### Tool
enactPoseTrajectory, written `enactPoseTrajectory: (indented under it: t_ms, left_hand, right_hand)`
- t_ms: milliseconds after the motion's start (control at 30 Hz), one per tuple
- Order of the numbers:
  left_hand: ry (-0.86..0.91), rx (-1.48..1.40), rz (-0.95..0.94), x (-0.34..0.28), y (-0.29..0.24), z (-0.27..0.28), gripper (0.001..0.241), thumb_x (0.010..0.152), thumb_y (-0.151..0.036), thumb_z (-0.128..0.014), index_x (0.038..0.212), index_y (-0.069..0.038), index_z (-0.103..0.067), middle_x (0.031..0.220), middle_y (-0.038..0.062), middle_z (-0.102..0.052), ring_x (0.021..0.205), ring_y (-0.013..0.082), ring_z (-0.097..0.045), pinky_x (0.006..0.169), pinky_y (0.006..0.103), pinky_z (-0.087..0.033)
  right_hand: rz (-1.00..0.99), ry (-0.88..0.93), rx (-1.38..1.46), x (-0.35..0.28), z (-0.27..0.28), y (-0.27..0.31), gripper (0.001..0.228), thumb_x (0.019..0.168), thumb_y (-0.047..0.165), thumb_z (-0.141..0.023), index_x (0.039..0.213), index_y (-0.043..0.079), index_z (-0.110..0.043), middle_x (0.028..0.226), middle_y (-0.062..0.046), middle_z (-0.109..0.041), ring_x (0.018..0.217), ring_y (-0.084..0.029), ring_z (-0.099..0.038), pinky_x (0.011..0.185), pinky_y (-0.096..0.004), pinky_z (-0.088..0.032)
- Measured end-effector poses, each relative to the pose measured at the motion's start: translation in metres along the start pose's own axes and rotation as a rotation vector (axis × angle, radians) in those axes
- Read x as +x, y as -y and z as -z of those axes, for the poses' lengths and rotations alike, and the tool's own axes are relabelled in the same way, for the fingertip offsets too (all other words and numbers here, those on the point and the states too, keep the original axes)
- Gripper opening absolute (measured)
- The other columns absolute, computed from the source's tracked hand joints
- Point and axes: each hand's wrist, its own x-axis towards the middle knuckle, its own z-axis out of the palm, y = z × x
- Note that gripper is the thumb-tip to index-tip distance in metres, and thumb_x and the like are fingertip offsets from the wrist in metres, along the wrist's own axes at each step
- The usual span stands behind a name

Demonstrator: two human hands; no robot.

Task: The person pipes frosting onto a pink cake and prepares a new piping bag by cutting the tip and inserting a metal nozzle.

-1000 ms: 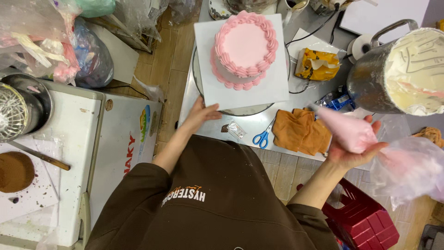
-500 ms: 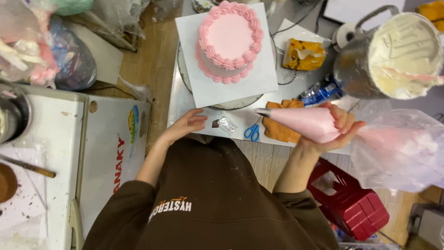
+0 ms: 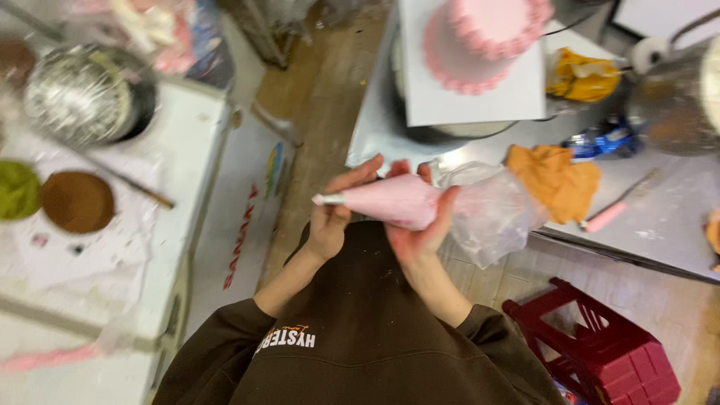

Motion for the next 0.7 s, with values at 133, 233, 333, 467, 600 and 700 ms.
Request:
enactPoseTrajectory:
  t_ms: [133,233,333,467,600,700]
  left_hand:
    - [-0.336,-0.037,-0.050,-0.067,-0.024,0.046,0.063,0.103,-0.061,-0.057,0.124,-0.001,-0.057,0.138,0.023,-0.064,0.130,0.0339,-0.063,0.115,0.0477,-0.050]
    - [-0.570,-0.075,-0.109,-0.116,-0.041,0.085,0.053,0.104,-0.055,-0.060,0.118,-0.004,-0.054,0.127,0.021,-0.066,0.128,0.0343,-0.063,0.117,0.0494,-0.049]
    - [-0.827,-0.026,-0.158,-0.168,-0.062,0.124,0.042,0.106,-0.047,-0.064,0.116,-0.008,-0.053,0.122,0.018,-0.066,0.120,0.0315,-0.063,0.110,0.0513,-0.050]
    - [-1.039,0.012,-0.236,-0.239,-0.088,0.170,0.040,0.105,-0.054,-0.060,0.117,-0.017,-0.052,0.122,0.009,-0.065,0.123,0.0282,-0.062,0.114,0.0529,-0.051]
    - [-1.150,-0.094,-0.318,-0.296,-0.086,0.193,0.044,0.103,-0.056,-0.062,0.119,-0.016,-0.054,0.121,0.005,-0.062,0.134,0.0274,-0.059,0.119,0.0582,-0.050]
    - [-1.186,-0.141,-0.354,-0.315,-0.077,0.202,0.042,0.101,-0.056,-0.063,0.118,-0.018,-0.055,0.121,0.003,-0.063,0.133,0.0281,-0.058,0.118,0.0598,-0.048]
  right_hand:
    - [-0.391,0.256,-0.137,-0.055,0.001,-0.069,0.087,0.094,0.071,-0.052,0.151,0.006,-0.043,0.146,-0.016,-0.058,0.131,-0.031,-0.055,0.111,-0.048,-0.042]
    - [-0.652,0.530,-0.482,-0.092,0.017,-0.098,0.074,0.100,0.061,-0.054,0.150,0.008,-0.046,0.142,-0.015,-0.062,0.131,-0.028,-0.059,0.114,-0.043,-0.043]
    - [-0.595,0.708,-0.872,-0.109,0.029,-0.102,0.046,0.105,0.037,-0.060,0.139,0.005,-0.060,0.130,-0.016,-0.069,0.123,-0.025,-0.065,0.111,-0.039,-0.048]
    - [-0.237,0.562,-1.154,-0.097,0.032,-0.086,0.022,0.102,0.012,-0.062,0.121,0.003,-0.069,0.118,-0.010,-0.073,0.112,-0.020,-0.069,0.102,-0.033,-0.054]
    - [0.133,0.587,-1.384,-0.052,0.022,-0.080,0.022,0.102,0.008,-0.064,0.123,0.000,-0.067,0.126,-0.010,-0.069,0.117,-0.018,-0.065,0.104,-0.031,-0.051]
    - [0.140,0.653,-1.394,-0.034,0.019,-0.086,0.023,0.102,0.006,-0.064,0.124,0.000,-0.064,0.134,-0.010,-0.061,0.120,-0.017,-0.062,0.103,-0.031,-0.052]
